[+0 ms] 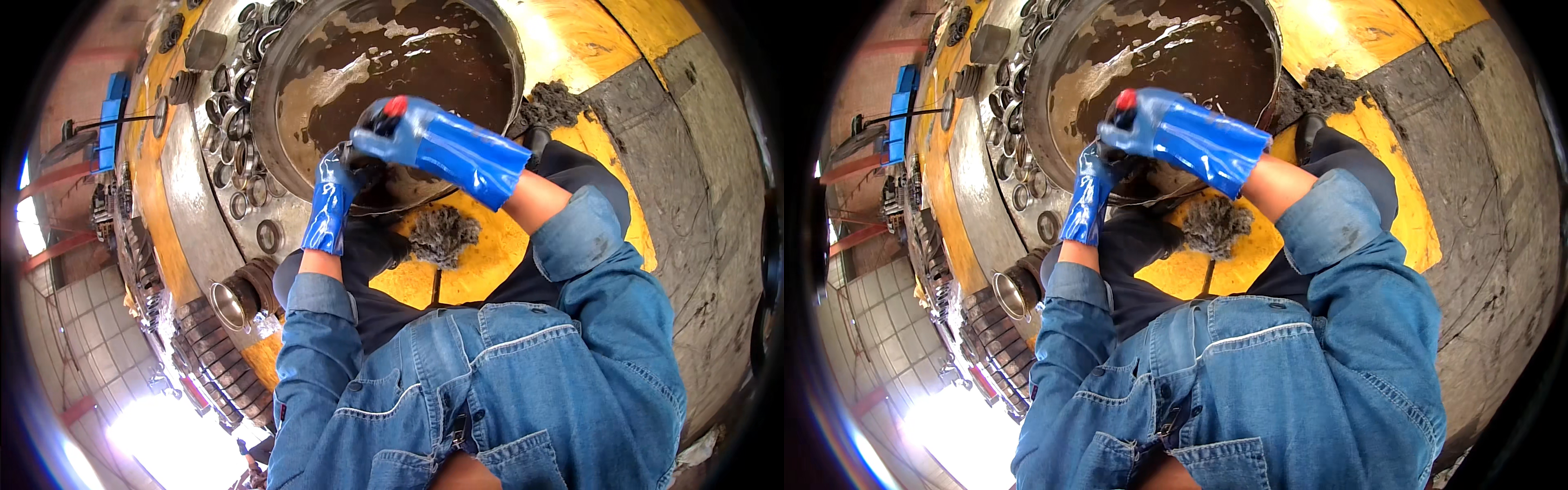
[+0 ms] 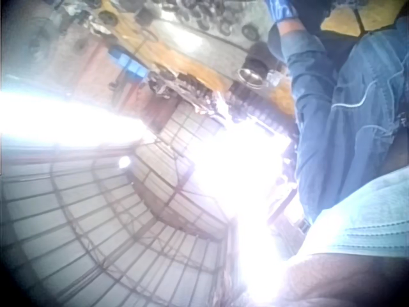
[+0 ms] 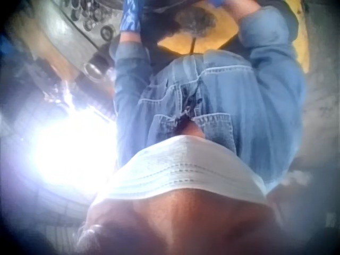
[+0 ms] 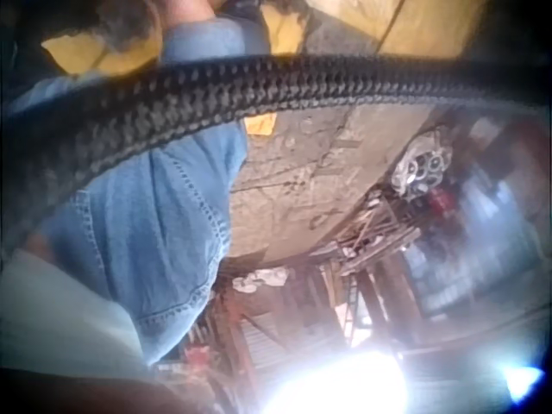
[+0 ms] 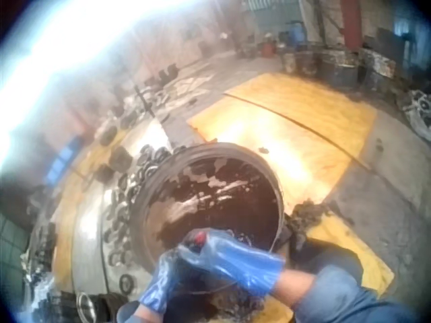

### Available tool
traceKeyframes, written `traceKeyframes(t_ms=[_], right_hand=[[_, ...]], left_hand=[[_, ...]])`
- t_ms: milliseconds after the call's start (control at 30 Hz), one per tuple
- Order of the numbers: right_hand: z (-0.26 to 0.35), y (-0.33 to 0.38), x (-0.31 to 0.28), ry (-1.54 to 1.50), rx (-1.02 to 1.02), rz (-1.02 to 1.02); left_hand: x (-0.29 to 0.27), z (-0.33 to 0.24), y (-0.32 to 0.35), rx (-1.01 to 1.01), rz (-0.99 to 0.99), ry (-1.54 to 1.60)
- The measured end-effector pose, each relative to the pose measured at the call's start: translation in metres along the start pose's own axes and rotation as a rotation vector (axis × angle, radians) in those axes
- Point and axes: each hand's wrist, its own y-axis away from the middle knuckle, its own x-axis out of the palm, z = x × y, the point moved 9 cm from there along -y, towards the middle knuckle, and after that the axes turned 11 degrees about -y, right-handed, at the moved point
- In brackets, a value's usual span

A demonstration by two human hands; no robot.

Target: The person sits on the floor and repeatedly scrubs metal rings with a red-handled wire brush. They dip the rings into a large basin of dark liquid and scrub both the interior and exterior surfaces before placing them aside.

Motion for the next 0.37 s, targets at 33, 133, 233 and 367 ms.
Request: traceKeyframes(t_ms=[33,133,233,367], right_hand=[[-0.008,-0.004,0.006,0.143,-0.098,-0.008],[-0.033,-0.001,-0.010,0.173,0.000,-0.025],[-0.052,0.007,-0.038,0.343,0.132,-0.065],[-0.072,0.010,-0.049,0.484,0.301,-0.111]], left_hand=[[0.002,-0.009,-0.004,-0.004,0.036,-0.041],[-0.004,0.005,-0.002,0.000,-0.025,-0.143],[-0.008,-0.007,-0.005,0.013,0.011,-0.298],[-0.010,-0.075,-0.005,0.009,0.047,-0.679]])
